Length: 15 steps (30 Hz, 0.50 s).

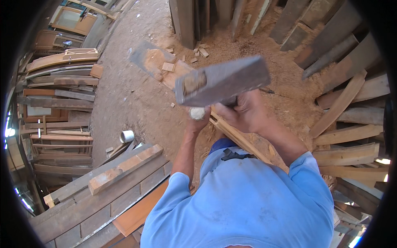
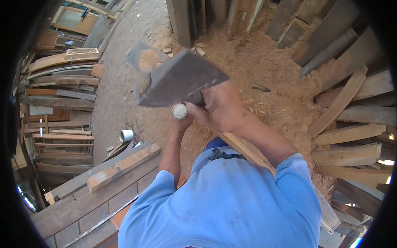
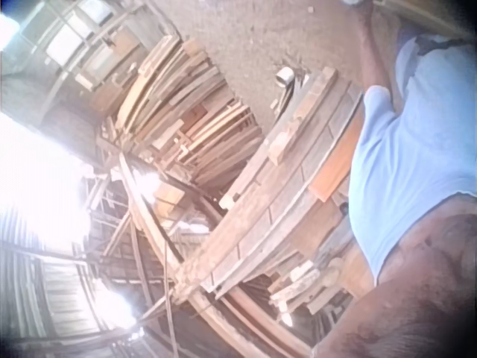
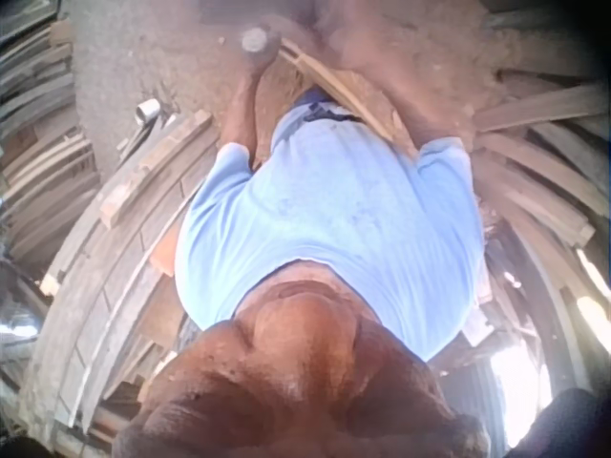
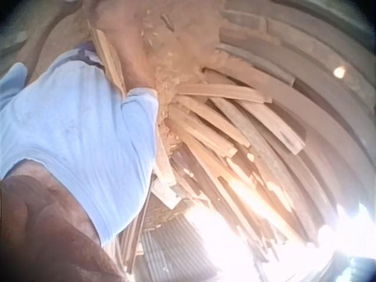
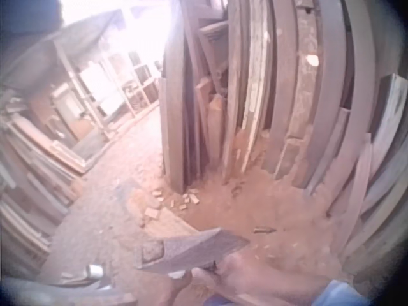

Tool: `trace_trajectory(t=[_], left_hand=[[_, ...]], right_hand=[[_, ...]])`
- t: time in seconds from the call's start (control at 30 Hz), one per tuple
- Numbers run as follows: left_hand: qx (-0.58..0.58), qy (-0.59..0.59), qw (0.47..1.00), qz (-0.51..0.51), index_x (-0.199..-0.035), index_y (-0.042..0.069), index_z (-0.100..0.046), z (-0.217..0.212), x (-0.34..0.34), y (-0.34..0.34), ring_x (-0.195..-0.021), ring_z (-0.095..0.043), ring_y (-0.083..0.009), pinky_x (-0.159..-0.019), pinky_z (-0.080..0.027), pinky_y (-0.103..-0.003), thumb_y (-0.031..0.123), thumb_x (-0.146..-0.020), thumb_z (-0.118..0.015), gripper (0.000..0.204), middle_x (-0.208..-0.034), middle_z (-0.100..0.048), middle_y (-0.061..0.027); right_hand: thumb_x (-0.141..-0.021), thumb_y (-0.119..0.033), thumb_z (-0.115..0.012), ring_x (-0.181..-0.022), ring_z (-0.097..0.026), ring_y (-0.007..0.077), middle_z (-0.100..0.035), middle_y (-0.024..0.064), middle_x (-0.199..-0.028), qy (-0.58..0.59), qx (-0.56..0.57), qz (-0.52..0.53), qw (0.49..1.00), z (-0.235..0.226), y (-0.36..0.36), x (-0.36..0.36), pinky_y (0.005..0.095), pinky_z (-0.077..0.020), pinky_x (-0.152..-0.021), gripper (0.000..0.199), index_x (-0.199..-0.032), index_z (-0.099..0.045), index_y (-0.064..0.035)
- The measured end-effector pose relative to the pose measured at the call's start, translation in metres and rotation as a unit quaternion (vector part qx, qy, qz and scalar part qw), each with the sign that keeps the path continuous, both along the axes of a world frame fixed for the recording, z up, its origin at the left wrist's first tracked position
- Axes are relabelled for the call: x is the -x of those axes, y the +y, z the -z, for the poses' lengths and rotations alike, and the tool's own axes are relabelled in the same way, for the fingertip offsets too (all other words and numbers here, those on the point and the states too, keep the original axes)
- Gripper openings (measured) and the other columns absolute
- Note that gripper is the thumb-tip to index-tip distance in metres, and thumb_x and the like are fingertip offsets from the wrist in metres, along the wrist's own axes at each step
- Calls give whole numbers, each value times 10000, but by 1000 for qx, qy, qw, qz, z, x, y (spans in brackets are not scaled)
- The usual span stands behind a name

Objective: The person shapes a piece of wood using a hammer and a chisel to refine a groove.

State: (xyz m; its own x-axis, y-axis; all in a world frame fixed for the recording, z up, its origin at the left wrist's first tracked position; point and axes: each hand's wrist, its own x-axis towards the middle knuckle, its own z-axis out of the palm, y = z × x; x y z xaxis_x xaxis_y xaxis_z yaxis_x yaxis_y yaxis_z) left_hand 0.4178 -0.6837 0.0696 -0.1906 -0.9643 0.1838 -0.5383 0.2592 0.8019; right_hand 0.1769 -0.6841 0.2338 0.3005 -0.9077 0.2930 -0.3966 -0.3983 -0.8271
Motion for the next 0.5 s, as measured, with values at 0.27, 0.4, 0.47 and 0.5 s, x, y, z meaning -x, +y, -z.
trace_trajectory(t=[0.27,0.4,0.47,0.5], left_hand=[[5,-10,1000,4,-1061,44,-629,30,-10,24,-785,-624,-182,-701,-515,-357,98,-931,-646,142,-867,-649,-52],[33,72,996,-41,-993,40,-642,29,-11,-8,-697,-636,-137,-620,-515,-322,105,-937,-656,87,-784,-648,-26],[0,118,991,-60,-961,34,-645,8,-3,-20,-660,-639,-119,-587,-512,-306,110,-941,-660,81,-743,-647,-18],[-23,138,988,-70,-948,31,-646,-6,5,-24,-647,-641,-111,-573,-510,-297,114,-943,-663,86,-727,-648,-18]], right_hand=[[-795,-204,-691,-821,-697,405,-696,216,-827,225,-126,-60,964,38,1,-11,525,-537,-729,332,-1100,-662,-79],[-799,-191,-672,-834,-692,415,-683,237,-831,122,-133,-26,983,11,1,-5,522,-524,-728,338,-1111,-641,-64],[-799,-187,-667,-842,-692,417,-675,249,-834,61,-131,-10,989,-10,-1,-2,520,-516,-724,335,-1103,-634,-51],[-802,-180,-675,-826,-690,413,-670,248,-825,66,-134,11,989,-15,-2,1,507,-515,-718,332,-1101,-633,-42]])
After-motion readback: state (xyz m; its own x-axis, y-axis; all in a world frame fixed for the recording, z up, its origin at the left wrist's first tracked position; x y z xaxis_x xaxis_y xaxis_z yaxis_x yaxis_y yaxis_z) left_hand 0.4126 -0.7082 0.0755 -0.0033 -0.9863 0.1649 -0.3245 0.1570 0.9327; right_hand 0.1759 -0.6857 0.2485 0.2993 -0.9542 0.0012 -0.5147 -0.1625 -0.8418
